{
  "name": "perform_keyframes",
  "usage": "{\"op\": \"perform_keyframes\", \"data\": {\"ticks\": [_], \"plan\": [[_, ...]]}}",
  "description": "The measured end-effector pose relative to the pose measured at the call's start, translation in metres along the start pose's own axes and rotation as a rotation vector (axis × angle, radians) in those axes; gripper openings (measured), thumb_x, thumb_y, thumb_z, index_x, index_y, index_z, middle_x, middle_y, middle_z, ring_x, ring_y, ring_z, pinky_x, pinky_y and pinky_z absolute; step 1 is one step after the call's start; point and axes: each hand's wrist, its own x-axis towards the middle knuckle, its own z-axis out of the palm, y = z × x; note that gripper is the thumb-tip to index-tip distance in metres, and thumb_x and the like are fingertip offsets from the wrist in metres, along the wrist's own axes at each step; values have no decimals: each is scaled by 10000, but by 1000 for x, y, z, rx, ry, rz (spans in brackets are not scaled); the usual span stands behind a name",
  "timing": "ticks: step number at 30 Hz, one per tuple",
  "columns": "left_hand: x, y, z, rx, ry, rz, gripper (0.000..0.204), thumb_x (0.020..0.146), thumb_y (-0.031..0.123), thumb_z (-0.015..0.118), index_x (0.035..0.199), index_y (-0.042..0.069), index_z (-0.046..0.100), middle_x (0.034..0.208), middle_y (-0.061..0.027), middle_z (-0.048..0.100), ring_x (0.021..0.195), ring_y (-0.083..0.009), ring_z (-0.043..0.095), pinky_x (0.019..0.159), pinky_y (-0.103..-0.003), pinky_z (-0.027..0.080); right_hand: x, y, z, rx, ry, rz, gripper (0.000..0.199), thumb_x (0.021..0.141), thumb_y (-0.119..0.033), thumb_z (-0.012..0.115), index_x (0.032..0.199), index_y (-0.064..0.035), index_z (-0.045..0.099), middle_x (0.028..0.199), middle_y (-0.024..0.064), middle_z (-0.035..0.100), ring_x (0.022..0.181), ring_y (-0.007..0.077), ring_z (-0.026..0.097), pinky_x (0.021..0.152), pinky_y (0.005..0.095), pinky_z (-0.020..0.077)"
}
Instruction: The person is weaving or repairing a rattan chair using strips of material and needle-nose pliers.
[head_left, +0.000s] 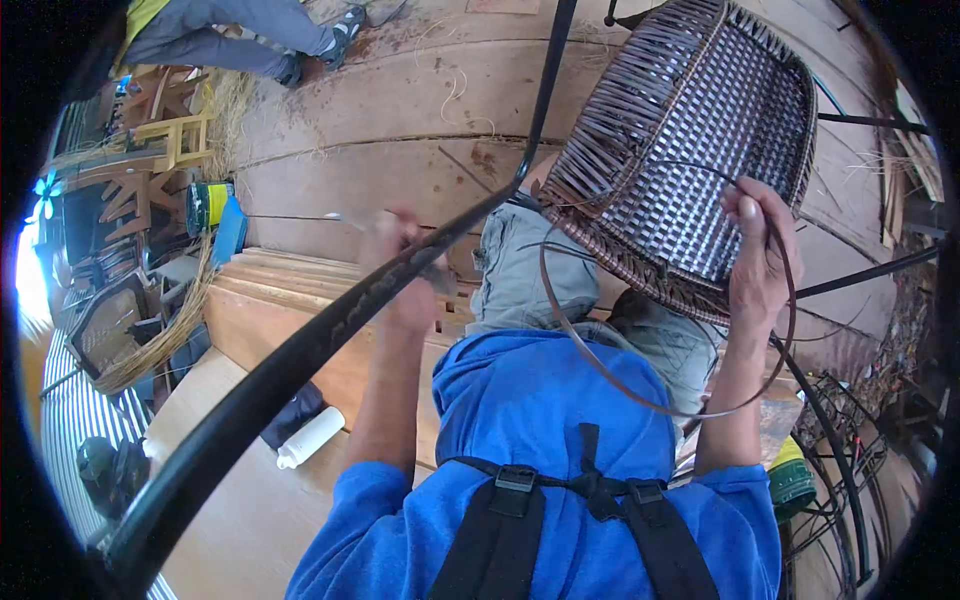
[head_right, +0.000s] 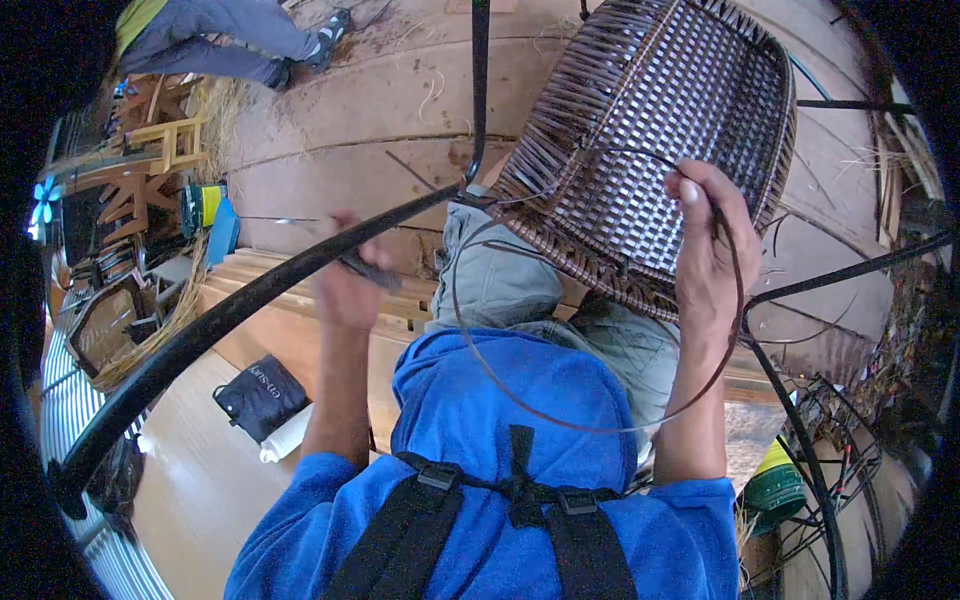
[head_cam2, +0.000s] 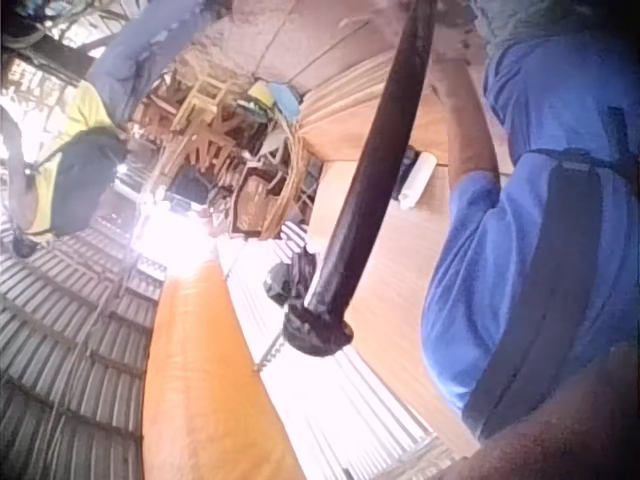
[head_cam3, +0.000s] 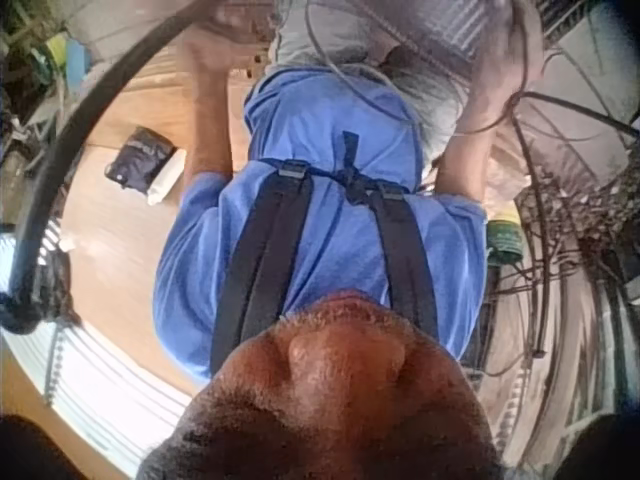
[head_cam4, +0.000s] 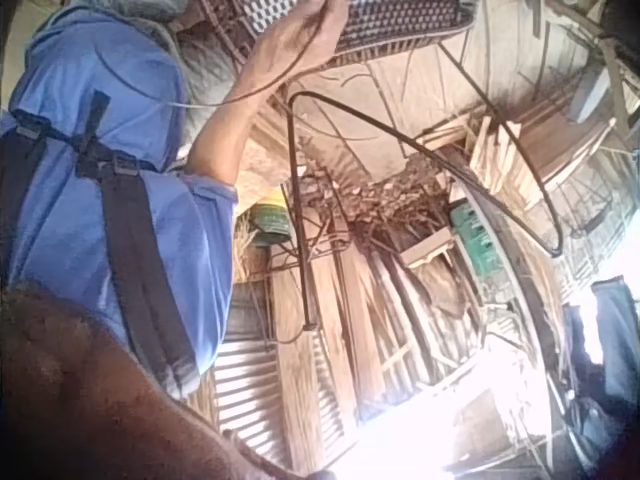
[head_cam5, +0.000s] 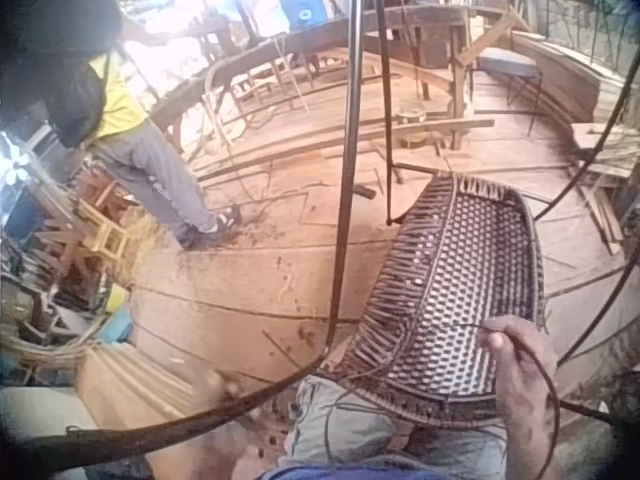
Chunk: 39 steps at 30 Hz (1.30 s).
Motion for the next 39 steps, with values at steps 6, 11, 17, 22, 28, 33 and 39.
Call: {"op": "perform_keyframes", "data": {"ticks": [6, 11, 17, 22, 28, 33, 39], "plan": [[45, 11, 18, -317, -302, 232, 313, 933, 372, 516, 1055, 87, 559, 829, -20, 489, 743, -181, 491, 764, -383, 451, 17, -7, 18, -183, -254, -37, 160, 942, -147, 526, 1009, -20, 595, 873, 93, 633, 836, 143, 647, 738, 251, 493], [23, -13, -6, -38, 125, -97, 386, 928, 496, 453, 1017, 129, 532, 648, 6, 464, 452, -114, 434, 394, -253, 371, 30, -3, 25, -345, -287, -137, 141, 881, -110, 598, 1004, -43, 613, 868, 102, 641, 824, 210, 644, 740, 307, 497], [-50, -47, -1, 909, -176, -106, 229, 872, 154, 593, 1055, 39, 519, 638, 16, 414, 585, -70, 407, 526, -241, 339, 47, 7, 66, -633, -625, -597, 176, 812, -85, 567, 987, -75, 581, 854, 93, 624, 880, 270, 585, 790, 376, 423], [-35, -52, 15, 1200, -466, 468, 238, 842, 72, 601, 1074, 24, 576, 684, -114, 506, 595, -240, 530, 563, -340, 428, 66, -1, 94, -765, -800, -643, 133, 791, -88, 548, 920, -61, 568, 836, 110, 621, 874, 294, 590, 795, 381, 429], [-34, -67, 52, 939, -427, 74, 308, 896, 175, 563, 1147, -1, 541, 834, -166, 577, 706, -296, 591, 638, -371, 468, 35, -27, 42, -388, -811, -413, 153, 819, -53, 603, 971, -42, 590, 843, 130, 623, 759, 327, 601, 676, 402, 478], [-39, -72, 62, 917, -577, 201, 123, 793, 114, 660, 849, 32, 588, 716, -129, 574, 645, -323, 579, 565, -368, 463, -14, -14, 20, -189, -610, 132, 133, 845, -57, 619, 971, -15, 618, 907, 139, 652, 794, 268, 646, 694, 324, 504], [-47, -63, 68, 996, -640, 507, 229, 756, 56, 646, 979, 46, 597, 732, -91, 596, 626, -281, 598, 536, -356, 466, -32, 4, 20, 45, -541, 446, 116, 905, -93, 578, 949, 2, 629, 761, 35, 622, 669, 85, 554, 632, 219, 470]]}}
